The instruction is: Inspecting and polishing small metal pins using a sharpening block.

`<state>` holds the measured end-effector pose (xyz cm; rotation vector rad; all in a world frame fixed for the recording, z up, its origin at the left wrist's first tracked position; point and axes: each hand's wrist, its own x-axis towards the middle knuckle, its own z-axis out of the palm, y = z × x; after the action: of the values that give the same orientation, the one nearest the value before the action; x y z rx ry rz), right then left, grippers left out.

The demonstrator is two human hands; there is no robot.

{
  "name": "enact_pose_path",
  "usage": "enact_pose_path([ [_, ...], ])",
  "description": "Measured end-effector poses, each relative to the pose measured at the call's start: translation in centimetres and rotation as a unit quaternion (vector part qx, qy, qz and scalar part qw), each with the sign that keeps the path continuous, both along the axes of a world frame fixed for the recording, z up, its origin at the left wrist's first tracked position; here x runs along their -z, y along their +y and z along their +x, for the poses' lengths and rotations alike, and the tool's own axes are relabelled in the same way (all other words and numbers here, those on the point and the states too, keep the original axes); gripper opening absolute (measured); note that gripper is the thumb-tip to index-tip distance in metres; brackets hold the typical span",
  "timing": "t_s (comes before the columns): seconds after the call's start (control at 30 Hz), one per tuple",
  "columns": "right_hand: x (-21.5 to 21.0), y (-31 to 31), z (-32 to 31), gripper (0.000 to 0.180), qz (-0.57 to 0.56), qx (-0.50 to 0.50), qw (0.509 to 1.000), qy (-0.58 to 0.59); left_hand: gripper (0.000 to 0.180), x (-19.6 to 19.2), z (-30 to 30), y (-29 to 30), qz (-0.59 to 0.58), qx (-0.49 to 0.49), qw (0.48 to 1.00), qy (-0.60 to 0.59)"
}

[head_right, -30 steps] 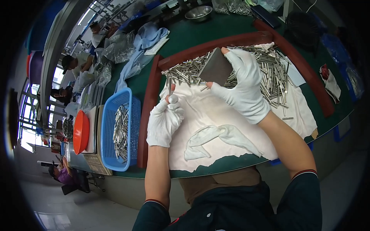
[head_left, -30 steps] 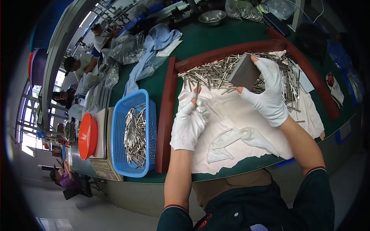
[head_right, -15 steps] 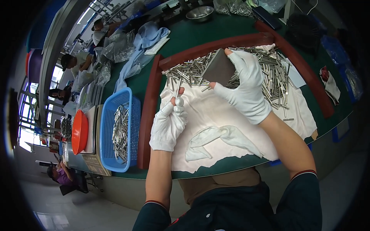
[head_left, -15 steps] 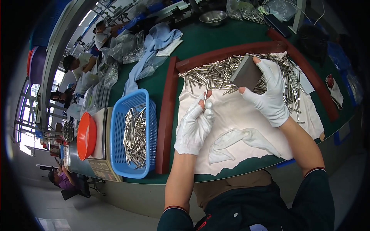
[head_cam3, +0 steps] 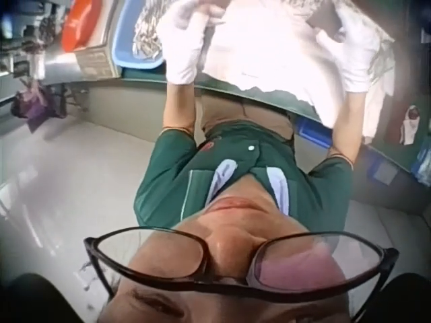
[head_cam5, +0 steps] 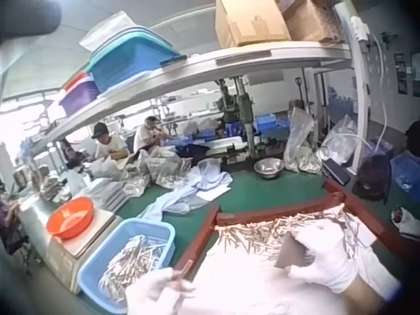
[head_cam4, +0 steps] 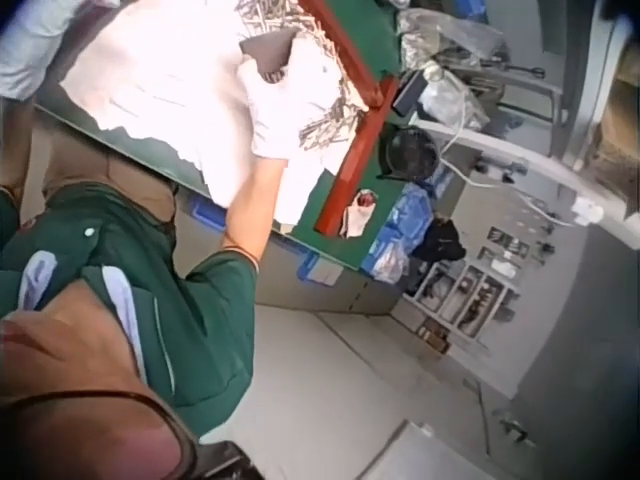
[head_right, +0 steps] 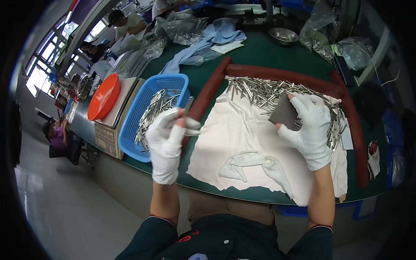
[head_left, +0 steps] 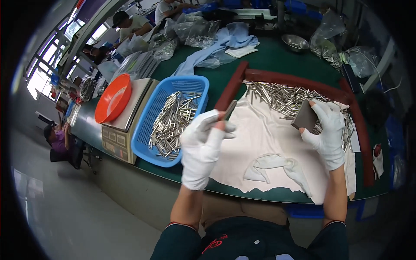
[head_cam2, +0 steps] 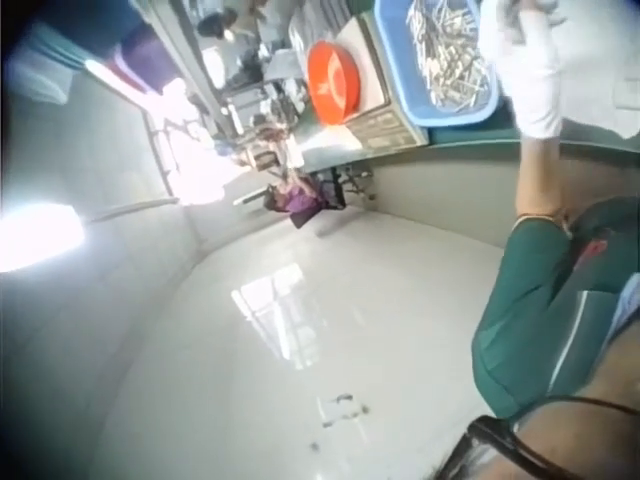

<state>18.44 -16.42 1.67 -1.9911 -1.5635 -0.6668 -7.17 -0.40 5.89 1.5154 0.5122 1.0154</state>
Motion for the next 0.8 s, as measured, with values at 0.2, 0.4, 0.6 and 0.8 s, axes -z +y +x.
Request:
enact_pose_path([
  [0.2, -0.2, -0.7, 1.7, 0.064, -0.05, 0.128, 0.99, 0.011, 0.017, 1.1, -9.5, 7.6, 0.322, -0.255, 0.842, 0.35],
  [0.4, 1.0, -1.6, 1.3, 0.069, -0.087, 0.139, 0.983, 0.086, 0.017, 2.6, -13.1, 7.9, 0.406, -0.247, 0.767, 0.431],
  [0.6, -0.8, -1.5, 1.9, 0.009, 0.249, 0.036, 0.966, 0.058, 0.01, -11.2, -5.6, 8.6, 0.524, -0.233, 0.79, 0.215],
  [0.8, 0.2, -0.7, 1.8, 0.021, 0.274, 0.011, 0.961, 0.034, 0.031, -23.5, 10.3, 17.4, 0.635, -0.206, 0.714, 0.21],
])
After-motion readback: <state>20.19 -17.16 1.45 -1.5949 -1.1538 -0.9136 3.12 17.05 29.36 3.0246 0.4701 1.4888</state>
